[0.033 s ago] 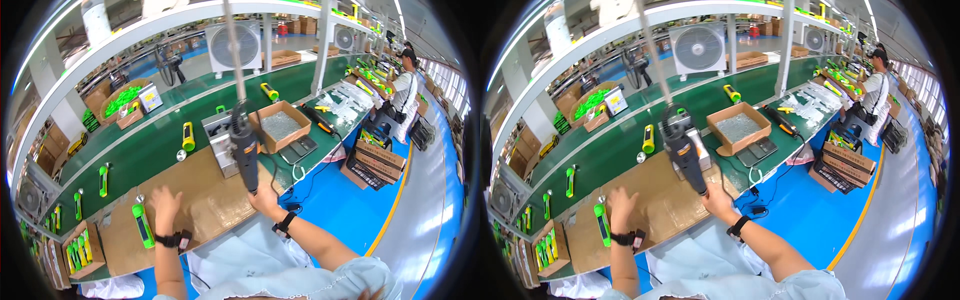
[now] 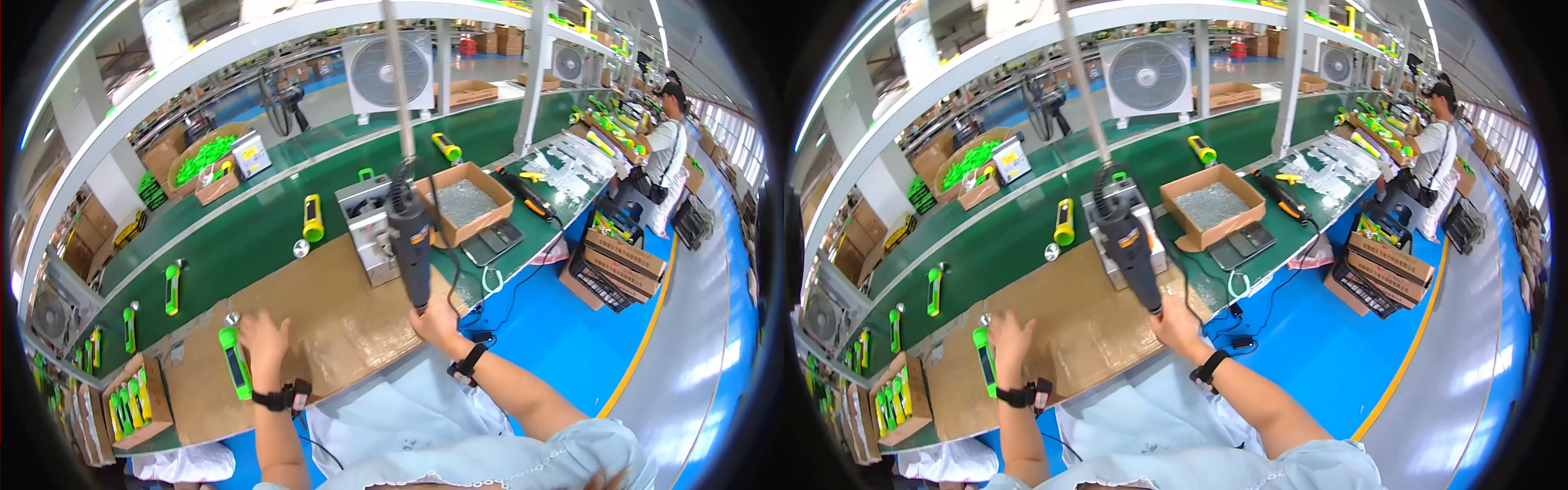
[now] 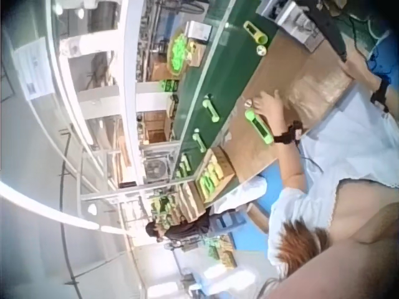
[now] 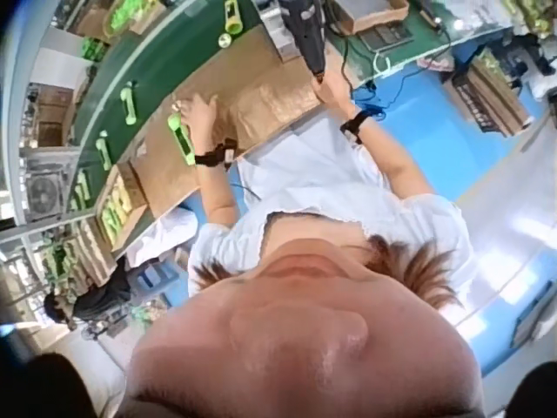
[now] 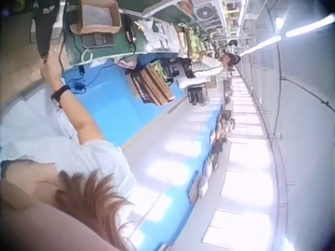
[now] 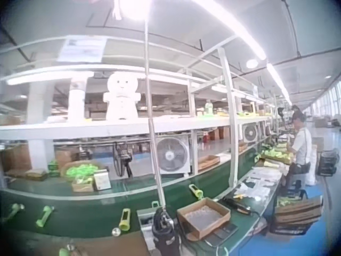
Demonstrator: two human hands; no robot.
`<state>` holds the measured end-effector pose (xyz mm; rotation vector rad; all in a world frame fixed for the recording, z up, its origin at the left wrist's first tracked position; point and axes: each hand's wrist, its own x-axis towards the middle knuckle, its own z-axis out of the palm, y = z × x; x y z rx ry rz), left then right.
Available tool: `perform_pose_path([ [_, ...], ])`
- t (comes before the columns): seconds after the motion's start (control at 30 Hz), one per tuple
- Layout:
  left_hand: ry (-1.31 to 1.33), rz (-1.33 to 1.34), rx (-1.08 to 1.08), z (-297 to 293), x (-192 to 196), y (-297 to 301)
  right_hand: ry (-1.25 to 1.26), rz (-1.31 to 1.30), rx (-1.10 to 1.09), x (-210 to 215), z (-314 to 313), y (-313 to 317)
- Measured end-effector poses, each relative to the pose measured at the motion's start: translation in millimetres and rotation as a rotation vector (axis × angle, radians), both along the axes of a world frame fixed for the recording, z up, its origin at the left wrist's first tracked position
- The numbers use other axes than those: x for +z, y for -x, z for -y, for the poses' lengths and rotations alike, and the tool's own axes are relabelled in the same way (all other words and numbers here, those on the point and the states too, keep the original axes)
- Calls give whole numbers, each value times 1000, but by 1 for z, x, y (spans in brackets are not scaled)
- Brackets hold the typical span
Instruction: Assembling the internal and external components of handheld solar/battery flashlights and securing them with an electric screwdriver.
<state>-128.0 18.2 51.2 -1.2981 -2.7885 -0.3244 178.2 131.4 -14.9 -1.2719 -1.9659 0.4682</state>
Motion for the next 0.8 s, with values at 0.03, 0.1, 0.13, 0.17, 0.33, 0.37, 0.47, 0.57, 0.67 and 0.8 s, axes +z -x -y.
perform_pose_path([
  [0.03, 24, -16, 29, 20, 1, 2, 18, -71, -15, -4, -3, 1],
  [0.1, 151, -44, 302, 59, -5, 11, 24, -114, -75, -9, -3, 5],
  [0.13, 174, -48, 316, 72, -13, 17, 23, -98, -108, -9, -5, 7],
  [0.17, 134, -129, 300, 85, -27, 23, 3, -90, -61, -10, -4, 8],
  [0.33, -68, -60, 246, 90, -17, 18, 40, -190, -12, -24, -17, 6],
  [0.37, -61, 8, 238, 89, -20, 20, 133, -186, 22, -15, -12, 4],
  [0.47, -324, 10, 2, 83, -34, -1, -188, -417, 169, 1, -10, -5],
  [0.57, -395, 145, -110, 72, -24, -46, -227, -519, 157, 35, -11, -8],
  [0.67, -344, 131, -269, 67, -22, -58, -327, -582, 208, 90, -7, 9],
  [0.8, -248, 178, -303, 45, -14, -69, -233, -632, 169, 145, 2, 44],
])
